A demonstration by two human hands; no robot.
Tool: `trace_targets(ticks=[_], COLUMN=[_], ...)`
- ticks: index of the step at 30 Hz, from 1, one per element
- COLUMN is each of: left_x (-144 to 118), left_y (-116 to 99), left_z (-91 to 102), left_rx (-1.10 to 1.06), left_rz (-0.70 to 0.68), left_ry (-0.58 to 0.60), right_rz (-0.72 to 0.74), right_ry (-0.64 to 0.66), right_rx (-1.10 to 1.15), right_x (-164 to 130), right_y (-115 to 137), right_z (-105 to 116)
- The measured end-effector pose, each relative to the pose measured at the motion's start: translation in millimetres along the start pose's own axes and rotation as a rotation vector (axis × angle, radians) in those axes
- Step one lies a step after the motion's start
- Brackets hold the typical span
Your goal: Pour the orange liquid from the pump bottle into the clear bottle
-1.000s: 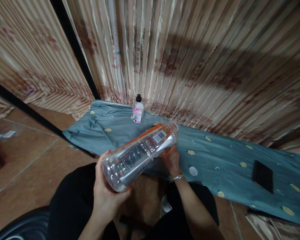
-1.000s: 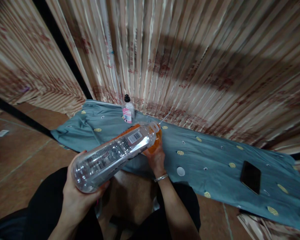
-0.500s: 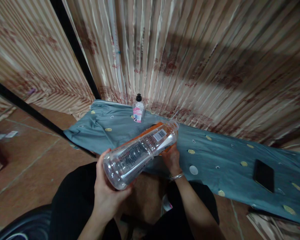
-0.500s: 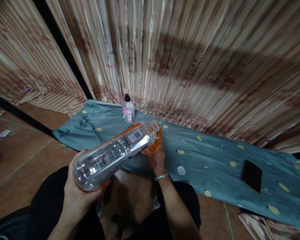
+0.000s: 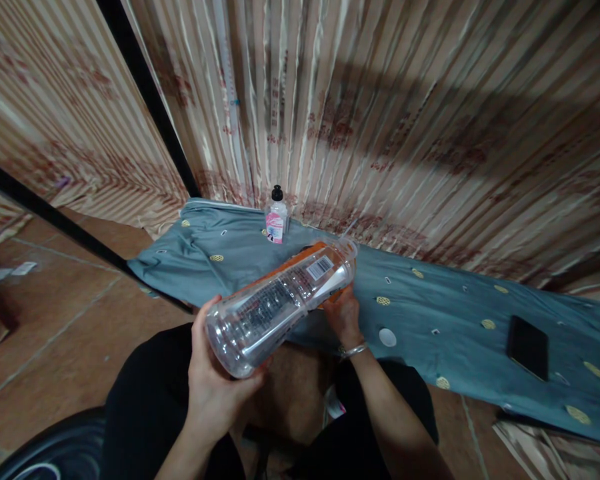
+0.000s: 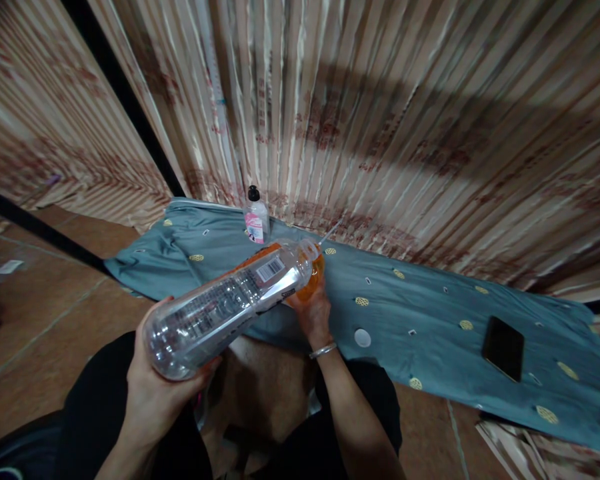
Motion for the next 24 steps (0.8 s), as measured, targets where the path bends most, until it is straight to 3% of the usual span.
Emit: trace_targets(ticks=[8, 16, 24], left_x=[2, -1, 1], left_y=[11, -1, 7], left_z=[3.1, -0.1, 1.6], left_rx=[0.038, 0.044, 0.038], left_rz=[-0.082, -0.034, -0.073], left_ry=[-0.024, -0.006, -0.017], right_rz=[-0.039, -0.009, -0.021], right_ry=[0.030, 0.019, 0.002], right_rx=[-0.007, 0.005, -0.007], right_x=[0, 0, 0], right_y=[3, 6, 5], right_z=[2, 5, 2])
Point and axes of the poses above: each hand's wrist, its own x-axis towards the middle knuckle, its own z-axis out of the back of the hand, y = z × x, the point moved 2 cm from there along x, towards the middle knuckle, and after that the axes turned 6 degrees about -x, right-handed, at the moved point
